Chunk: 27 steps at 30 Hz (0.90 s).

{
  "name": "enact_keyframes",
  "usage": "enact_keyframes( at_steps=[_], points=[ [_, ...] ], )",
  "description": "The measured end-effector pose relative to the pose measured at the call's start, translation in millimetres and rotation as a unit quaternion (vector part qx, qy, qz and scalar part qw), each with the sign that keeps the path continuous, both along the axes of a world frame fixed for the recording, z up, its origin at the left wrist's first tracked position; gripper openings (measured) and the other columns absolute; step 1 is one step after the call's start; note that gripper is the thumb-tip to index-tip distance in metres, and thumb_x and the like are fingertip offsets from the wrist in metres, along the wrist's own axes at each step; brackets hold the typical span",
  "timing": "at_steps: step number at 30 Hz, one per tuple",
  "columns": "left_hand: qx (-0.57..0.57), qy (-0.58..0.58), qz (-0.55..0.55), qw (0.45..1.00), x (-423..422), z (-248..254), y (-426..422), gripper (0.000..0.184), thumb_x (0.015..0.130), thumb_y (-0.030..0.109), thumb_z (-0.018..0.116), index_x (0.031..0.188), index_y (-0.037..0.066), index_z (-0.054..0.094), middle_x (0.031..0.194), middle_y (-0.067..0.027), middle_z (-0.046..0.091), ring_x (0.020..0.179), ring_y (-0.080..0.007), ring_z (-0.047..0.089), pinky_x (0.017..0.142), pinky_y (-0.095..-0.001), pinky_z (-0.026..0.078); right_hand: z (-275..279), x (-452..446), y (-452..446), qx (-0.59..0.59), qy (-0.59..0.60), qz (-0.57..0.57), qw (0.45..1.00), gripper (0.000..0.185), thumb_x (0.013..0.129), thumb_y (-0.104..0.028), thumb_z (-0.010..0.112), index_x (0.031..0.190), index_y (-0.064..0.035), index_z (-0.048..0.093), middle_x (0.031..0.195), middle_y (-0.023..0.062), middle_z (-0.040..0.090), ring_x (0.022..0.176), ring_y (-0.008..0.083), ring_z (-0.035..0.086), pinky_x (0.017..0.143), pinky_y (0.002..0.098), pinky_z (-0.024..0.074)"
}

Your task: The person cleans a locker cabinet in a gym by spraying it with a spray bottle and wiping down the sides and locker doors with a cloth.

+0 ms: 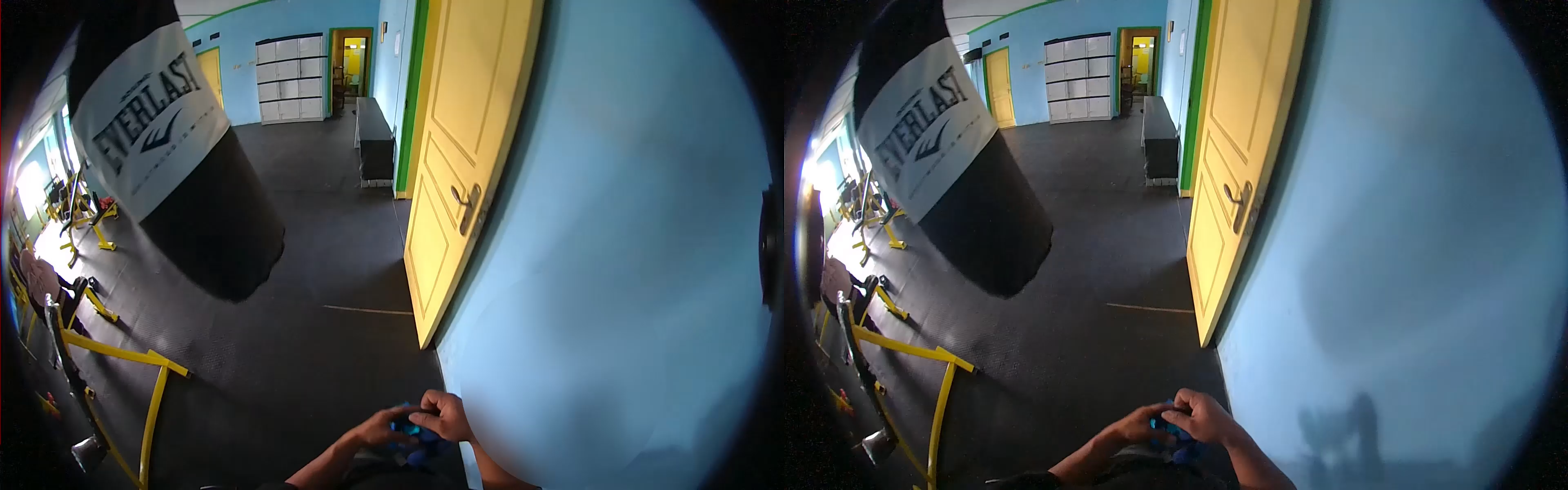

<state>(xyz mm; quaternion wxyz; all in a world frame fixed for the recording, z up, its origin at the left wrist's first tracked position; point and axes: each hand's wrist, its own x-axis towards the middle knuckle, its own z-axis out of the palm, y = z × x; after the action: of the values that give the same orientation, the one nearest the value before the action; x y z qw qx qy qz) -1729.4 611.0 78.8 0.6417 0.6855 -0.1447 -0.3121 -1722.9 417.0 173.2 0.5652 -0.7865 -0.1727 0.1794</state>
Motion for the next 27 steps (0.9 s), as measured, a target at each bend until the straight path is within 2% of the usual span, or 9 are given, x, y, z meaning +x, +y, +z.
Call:
enact_keyframes(
  at_steps=[3, 4, 7, 9, 12, 19, 23, 25, 27],
  points=[
    [0.010, 0.021, -0.040, 0.999, 57.8, -13.9, -5.8, 0.054, 0.077, 0.020, 0.077, 0.124, 0.003, 0.057, 0.112, -0.0090, 0.061, 0.104, -0.0186, 0.057, 0.091, -0.0338, 0.046, 9.5, 51.9, 2.5, -0.037, -0.021, 0.001, 0.999, 0.029, 0.085, -0.022, 0.070, 0.074, -0.0053, 0.050, 0.064, 0.0025, 0.048, 0.061, 0.0119, 0.044, 0.055, 0.0289, 0.0383],
    [0.035, 0.078, 0.000, 0.996, 79.4, -0.7, -2.9, 0.042, 0.078, 0.020, 0.076, 0.113, 0.003, 0.062, 0.107, -0.0092, 0.063, 0.100, -0.0188, 0.059, 0.088, -0.0325, 0.047, 16.4, 69.1, 1.4, -0.047, -0.019, -0.019, 0.999, 0.028, 0.084, -0.022, 0.070, 0.075, -0.0047, 0.050, 0.065, 0.0036, 0.049, 0.061, 0.0122, 0.045, 0.055, 0.0296, 0.0387],
    [0.048, 0.066, 0.098, 0.992, 160.1, -11.9, 24.0, 0.032, 0.077, 0.019, 0.076, 0.103, 0.004, 0.065, 0.101, -0.0096, 0.065, 0.097, -0.0192, 0.060, 0.085, -0.0322, 0.048, 17.2, 131.2, -7.3, -0.050, -0.003, -0.065, 0.997, 0.028, 0.082, -0.022, 0.072, 0.076, -0.0031, 0.052, 0.064, 0.0059, 0.052, 0.060, 0.0130, 0.047, 0.055, 0.0315, 0.0404],
    [0.094, -0.138, 0.166, 0.972, 245.4, -19.9, 40.1, 0.024, 0.075, 0.015, 0.076, 0.095, 0.005, 0.066, 0.096, -0.0095, 0.065, 0.096, -0.0196, 0.061, 0.082, -0.0340, 0.048, 1.9, 199.6, -11.4, -0.096, -0.050, -0.183, 0.977, 0.029, 0.080, -0.021, 0.074, 0.074, -0.0024, 0.052, 0.062, 0.0062, 0.052, 0.059, 0.0137, 0.048, 0.055, 0.0317, 0.0417],
    [0.119, -0.253, 0.313, 0.907, 339.0, -3.8, 46.0, 0.019, 0.076, 0.009, 0.073, 0.093, 0.008, 0.067, 0.094, -0.0099, 0.063, 0.092, -0.0225, 0.061, 0.080, -0.0365, 0.048, -13.3, 295.1, -6.3, -0.091, -0.105, -0.251, 0.958, 0.030, 0.080, -0.021, 0.075, 0.075, -0.0012, 0.053, 0.063, 0.0077, 0.054, 0.059, 0.0157, 0.051, 0.057, 0.0323, 0.0432],
    [0.149, -0.321, 0.451, 0.819, 506.0, 105.4, 70.3, 0.014, 0.079, 0.002, 0.066, 0.092, 0.007, 0.065, 0.099, -0.0091, 0.056, 0.092, -0.0262, 0.057, 0.080, -0.0358, 0.047, 4.9, 504.1, 33.5, 0.003, -0.164, -0.167, 0.972, 0.016, 0.088, -0.012, 0.066, 0.091, 0.0017, 0.060, 0.068, 0.0070, 0.059, 0.061, 0.0116, 0.052, 0.058, 0.0277, 0.0442],
    [0.100, -0.356, 0.540, 0.756, 576.4, 118.6, 89.4, 0.014, 0.080, 0.006, 0.066, 0.094, 0.007, 0.064, 0.096, -0.0110, 0.055, 0.090, -0.0266, 0.056, 0.079, -0.0353, 0.045, 44.5, 597.1, 57.6, 0.110, -0.063, -0.066, 0.990, 0.017, 0.090, -0.016, 0.063, 0.093, 0.0008, 0.062, 0.073, 0.0038, 0.062, 0.064, 0.0085, 0.055, 0.060, 0.0238, 0.0448],
    [0.077, -0.380, 0.555, 0.736, 611.4, 137.0, 99.7, 0.015, 0.080, 0.007, 0.067, 0.095, 0.007, 0.063, 0.094, -0.0121, 0.054, 0.088, -0.0271, 0.056, 0.078, -0.0357, 0.045, 45.8, 654.1, 54.5, 0.363, -0.020, 0.125, 0.923, 0.019, 0.092, -0.019, 0.061, 0.094, -0.0008, 0.064, 0.076, 0.0074, 0.064, 0.065, 0.0119, 0.059, 0.063, 0.0264, 0.0494],
    [0.225, -0.361, 0.526, 0.736, 626.2, 174.7, 100.4, 0.017, 0.080, 0.006, 0.068, 0.096, 0.005, 0.061, 0.095, -0.0127, 0.049, 0.089, -0.0283, 0.054, 0.078, -0.0390, 0.044, 11.6, 738.1, 86.9, 0.619, 0.187, 0.359, 0.673, 0.047, 0.087, -0.043, 0.064, 0.111, -0.0025, 0.061, 0.093, 0.0151, 0.068, 0.075, 0.0250, 0.065, 0.075, 0.0331, 0.0540]
  ],
)
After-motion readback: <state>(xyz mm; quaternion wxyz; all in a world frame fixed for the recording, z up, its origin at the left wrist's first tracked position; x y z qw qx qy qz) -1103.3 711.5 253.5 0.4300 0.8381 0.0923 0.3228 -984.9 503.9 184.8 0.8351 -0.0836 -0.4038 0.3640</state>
